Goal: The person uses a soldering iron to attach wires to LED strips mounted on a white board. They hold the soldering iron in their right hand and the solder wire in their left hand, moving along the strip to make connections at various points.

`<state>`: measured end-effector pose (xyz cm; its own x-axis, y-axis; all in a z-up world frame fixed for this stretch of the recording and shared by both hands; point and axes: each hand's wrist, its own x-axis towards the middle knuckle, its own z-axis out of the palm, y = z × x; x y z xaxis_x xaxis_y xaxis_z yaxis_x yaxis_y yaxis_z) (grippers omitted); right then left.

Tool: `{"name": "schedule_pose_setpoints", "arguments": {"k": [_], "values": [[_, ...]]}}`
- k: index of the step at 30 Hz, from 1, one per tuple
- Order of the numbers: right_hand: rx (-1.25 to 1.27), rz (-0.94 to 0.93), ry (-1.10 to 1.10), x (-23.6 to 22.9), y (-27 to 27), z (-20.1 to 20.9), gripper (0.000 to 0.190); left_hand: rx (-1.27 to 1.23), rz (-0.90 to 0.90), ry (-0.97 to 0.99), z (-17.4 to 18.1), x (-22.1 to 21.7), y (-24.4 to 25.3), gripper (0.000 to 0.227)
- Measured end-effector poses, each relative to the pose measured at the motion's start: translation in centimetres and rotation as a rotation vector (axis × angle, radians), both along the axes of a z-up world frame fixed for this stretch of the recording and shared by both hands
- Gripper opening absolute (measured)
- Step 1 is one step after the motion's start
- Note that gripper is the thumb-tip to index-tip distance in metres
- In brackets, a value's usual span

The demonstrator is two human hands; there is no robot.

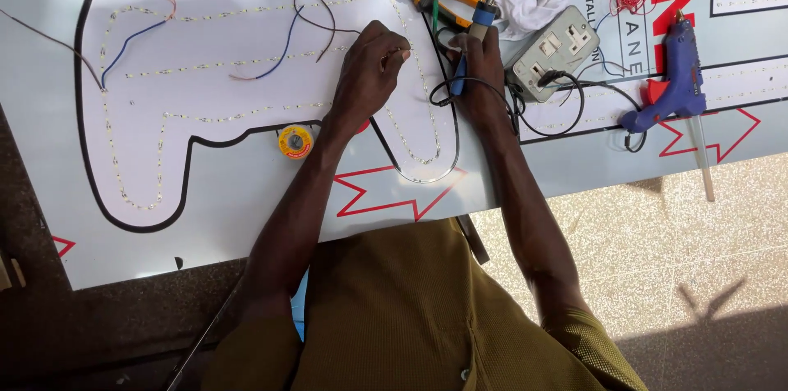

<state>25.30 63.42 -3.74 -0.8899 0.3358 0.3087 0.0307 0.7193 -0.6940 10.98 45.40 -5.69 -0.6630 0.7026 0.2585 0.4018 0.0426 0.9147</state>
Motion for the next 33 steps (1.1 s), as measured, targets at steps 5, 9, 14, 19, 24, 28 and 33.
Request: {"name": "schedule_pose_setpoints", "arguments": {"k": [5, 9, 14, 19, 24, 28, 33], "values": [[0.169, -0.132, 0.004, -0.2, 2.5, -0.7, 0.033, 0.016, -0.018, 0.044, 0.0, 0.3, -0.3, 0.013], [0.317, -0.129, 0.169, 2.8, 2.1, -1.1, 0.045, 0.051, -0.015, 0.117, 0.1, 0.6, -0.2, 0.016], [0.098, -0.203, 0.353, 7.2, -3.1, -0.9, 0.058, -0.014, -0.003, 0.029, -0.2, 0.5, -0.3, 0.010], [-0.278, -0.470, 0.395, 9.1, -6.4, -2.2, 0.056, -0.082, 0.092, 0.099, 0.0, 1.8, -0.1, 0.014], [-0.474, -0.536, 0.417, 11.0, -7.7, -4.7, 0.039, -0.085, 0.136, 0.111, 0.4, 2.2, -0.1, 0.021], [-0.295, -0.511, 0.336, 10.8, -7.7, -3.6, 0.034, -0.091, 0.130, 0.113, 0.2, 2.3, -0.2, 0.022], [-0.192, -0.499, 0.289, 10.6, -7.5, -3.3, 0.034, -0.090, 0.118, 0.117, 0.2, 2.3, -0.1, 0.021]]}}
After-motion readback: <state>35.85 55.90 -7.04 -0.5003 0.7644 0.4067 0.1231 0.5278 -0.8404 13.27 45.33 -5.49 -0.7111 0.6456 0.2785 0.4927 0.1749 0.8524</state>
